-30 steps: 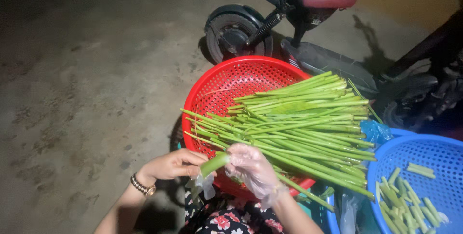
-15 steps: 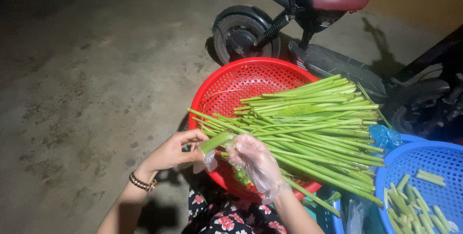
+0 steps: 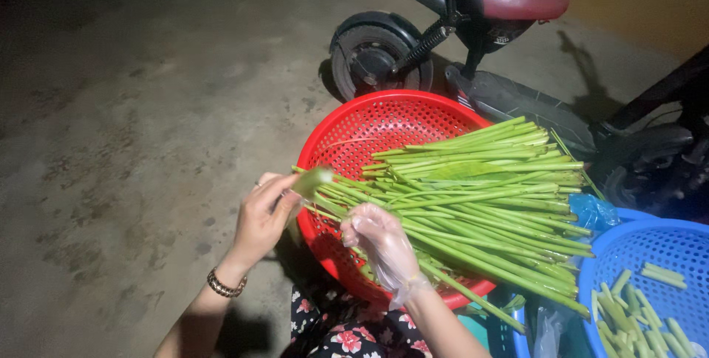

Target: The person peels the outer skin from long green vegetable stems using a small plastic film as a tool. The peeled stems are placed in a red basket, and the removed skins are discarded into a blue basket.

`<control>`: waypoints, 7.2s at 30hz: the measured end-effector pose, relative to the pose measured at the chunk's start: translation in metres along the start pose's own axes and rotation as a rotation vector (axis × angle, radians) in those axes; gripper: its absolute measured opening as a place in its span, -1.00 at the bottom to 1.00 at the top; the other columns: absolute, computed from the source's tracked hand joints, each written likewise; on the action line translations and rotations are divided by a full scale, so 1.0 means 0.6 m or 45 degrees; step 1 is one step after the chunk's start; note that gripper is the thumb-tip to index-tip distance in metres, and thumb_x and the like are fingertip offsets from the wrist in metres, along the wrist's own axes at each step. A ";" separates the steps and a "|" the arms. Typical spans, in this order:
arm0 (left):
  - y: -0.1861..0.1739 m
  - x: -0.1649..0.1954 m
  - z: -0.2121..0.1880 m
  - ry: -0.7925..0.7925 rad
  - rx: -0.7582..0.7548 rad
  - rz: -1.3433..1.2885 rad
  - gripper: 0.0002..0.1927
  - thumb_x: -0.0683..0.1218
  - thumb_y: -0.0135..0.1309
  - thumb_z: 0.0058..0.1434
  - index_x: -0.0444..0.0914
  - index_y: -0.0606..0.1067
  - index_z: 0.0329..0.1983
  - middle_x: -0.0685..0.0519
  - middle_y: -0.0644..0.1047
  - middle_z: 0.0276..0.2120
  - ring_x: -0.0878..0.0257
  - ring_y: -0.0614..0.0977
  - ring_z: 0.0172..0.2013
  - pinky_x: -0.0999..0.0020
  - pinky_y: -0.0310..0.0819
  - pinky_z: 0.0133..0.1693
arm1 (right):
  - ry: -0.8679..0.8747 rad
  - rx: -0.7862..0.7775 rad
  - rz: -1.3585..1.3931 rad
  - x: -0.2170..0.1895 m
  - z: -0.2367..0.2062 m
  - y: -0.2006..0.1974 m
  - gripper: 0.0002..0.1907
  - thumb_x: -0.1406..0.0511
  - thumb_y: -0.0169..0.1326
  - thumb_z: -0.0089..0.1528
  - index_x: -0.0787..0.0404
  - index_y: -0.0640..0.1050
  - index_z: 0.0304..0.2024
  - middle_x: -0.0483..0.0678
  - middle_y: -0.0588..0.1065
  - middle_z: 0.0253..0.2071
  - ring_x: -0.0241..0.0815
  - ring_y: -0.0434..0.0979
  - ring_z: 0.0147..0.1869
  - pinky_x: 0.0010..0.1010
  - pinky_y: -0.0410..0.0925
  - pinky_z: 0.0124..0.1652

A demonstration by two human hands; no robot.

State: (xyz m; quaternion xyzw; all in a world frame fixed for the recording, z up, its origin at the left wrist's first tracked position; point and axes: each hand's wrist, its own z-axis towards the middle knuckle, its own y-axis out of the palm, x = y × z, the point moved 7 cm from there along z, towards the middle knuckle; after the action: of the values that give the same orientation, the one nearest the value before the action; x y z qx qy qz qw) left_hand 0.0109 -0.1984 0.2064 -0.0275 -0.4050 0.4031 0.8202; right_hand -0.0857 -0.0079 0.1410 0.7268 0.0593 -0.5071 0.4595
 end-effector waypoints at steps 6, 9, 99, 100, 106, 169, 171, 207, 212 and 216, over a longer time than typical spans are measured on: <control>-0.081 -0.125 0.001 -0.434 0.297 -0.535 -0.84 -0.13 0.03 0.47 -0.33 0.53 -0.03 0.12 0.55 -0.20 0.39 0.52 -0.15 0.46 0.40 -0.06 | -0.010 0.069 -0.096 0.017 -0.019 -0.033 -0.91 0.39 0.07 0.26 0.31 0.48 -0.21 0.00 0.47 -0.38 -0.22 0.44 -0.33 -0.42 0.35 -0.24; -0.159 -0.161 0.001 -0.467 0.470 -0.597 -0.83 -0.14 -0.05 0.49 -0.31 0.50 -0.01 0.11 0.58 -0.17 0.41 0.56 -0.09 0.51 0.43 0.05 | -0.004 0.199 -0.275 0.011 -0.030 -0.088 -0.89 0.41 0.07 0.18 0.34 0.50 -0.26 0.01 0.51 -0.36 -0.21 0.45 -0.34 -0.40 0.35 -0.26; 0.133 -0.069 -0.079 -0.376 -0.797 -0.632 -0.63 -0.21 0.16 0.25 -0.28 0.56 0.14 0.05 0.69 -0.09 0.37 0.66 -0.08 0.40 0.55 0.01 | 0.137 0.024 0.562 0.025 -0.052 -0.027 -0.83 0.44 -0.07 0.35 0.38 0.44 -0.02 0.02 0.50 -0.20 -0.27 0.51 -0.25 -0.45 0.46 -0.19; 0.134 -0.066 -0.075 -0.404 -0.797 -0.646 -0.66 -0.20 0.14 0.29 -0.28 0.56 0.14 0.06 0.69 -0.07 0.37 0.66 -0.07 0.40 0.54 0.02 | 0.148 0.065 0.562 0.028 -0.054 -0.031 -0.83 0.45 -0.07 0.33 0.37 0.44 -0.03 0.03 0.51 -0.19 -0.26 0.51 -0.24 -0.44 0.47 -0.19; 0.129 -0.019 -0.054 0.147 -0.898 -0.480 -0.55 -0.12 0.35 0.09 -0.29 0.60 0.06 0.00 0.64 -0.13 0.20 0.62 -0.07 0.27 0.44 0.01 | 0.102 0.111 0.577 0.024 -0.066 -0.043 -0.78 0.46 -0.08 0.32 0.40 0.45 0.02 0.06 0.51 -0.17 -0.23 0.51 -0.24 -0.43 0.44 -0.23; 0.160 -0.077 -0.088 -0.785 -0.407 -1.187 -0.79 -0.13 -0.09 0.41 -0.35 0.47 -0.03 0.01 0.56 -0.14 0.36 0.64 -0.28 0.48 0.53 -0.24 | -0.093 -0.024 1.149 -0.019 -0.014 -0.024 -0.86 0.45 -0.13 0.40 0.39 0.41 -0.03 0.11 0.47 -0.12 -0.21 0.45 -0.20 -0.38 0.42 -0.08; 0.159 -0.040 -0.074 -0.508 -0.407 -0.952 -0.69 -0.30 0.08 0.31 -0.36 0.48 0.12 -0.01 0.53 -0.06 0.40 0.59 -0.14 0.49 0.52 -0.10 | -0.082 0.035 1.102 -0.018 -0.018 -0.024 -0.85 0.46 -0.14 0.38 0.39 0.40 -0.02 0.11 0.46 -0.12 -0.22 0.46 -0.19 -0.40 0.41 -0.10; -0.292 -0.168 -0.029 -0.313 0.864 -1.321 -0.78 -0.10 0.02 0.57 -0.20 0.49 0.22 0.12 0.53 0.11 0.27 0.53 0.15 0.27 0.37 0.31 | -0.138 0.355 0.245 0.016 -0.036 -0.263 -0.86 0.39 0.04 0.31 0.28 0.44 -0.08 -0.08 0.41 -0.30 -0.32 0.39 -0.31 -0.57 0.35 -0.35; -0.456 -0.175 -0.058 -0.183 1.038 -1.165 -0.76 -0.01 -0.01 0.62 -0.14 0.45 0.27 0.12 0.54 0.17 0.27 0.53 0.28 0.27 0.33 0.44 | -0.414 0.472 0.231 -0.054 -0.088 -0.380 -0.83 0.36 0.05 0.37 0.29 0.45 -0.01 -0.05 0.46 -0.16 -0.24 0.48 -0.12 -0.44 0.38 -0.08; -0.534 -0.186 -0.094 -0.267 1.198 -1.202 -0.67 -0.02 -0.04 0.60 -0.23 0.45 0.33 0.01 0.52 0.27 0.20 0.49 0.30 0.11 0.29 0.43 | -0.672 0.624 0.073 -0.111 -0.155 -0.452 -0.79 0.43 0.01 0.39 0.33 0.47 0.09 0.02 0.46 -0.06 -0.16 0.47 -0.03 -0.32 0.37 0.02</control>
State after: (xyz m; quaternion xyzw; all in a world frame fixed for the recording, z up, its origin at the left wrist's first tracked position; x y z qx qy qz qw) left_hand 0.2159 -0.4744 0.2161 0.5519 -0.2324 0.1354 0.7894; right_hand -0.2041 0.2399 0.0346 0.6607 -0.2053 -0.6634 0.2851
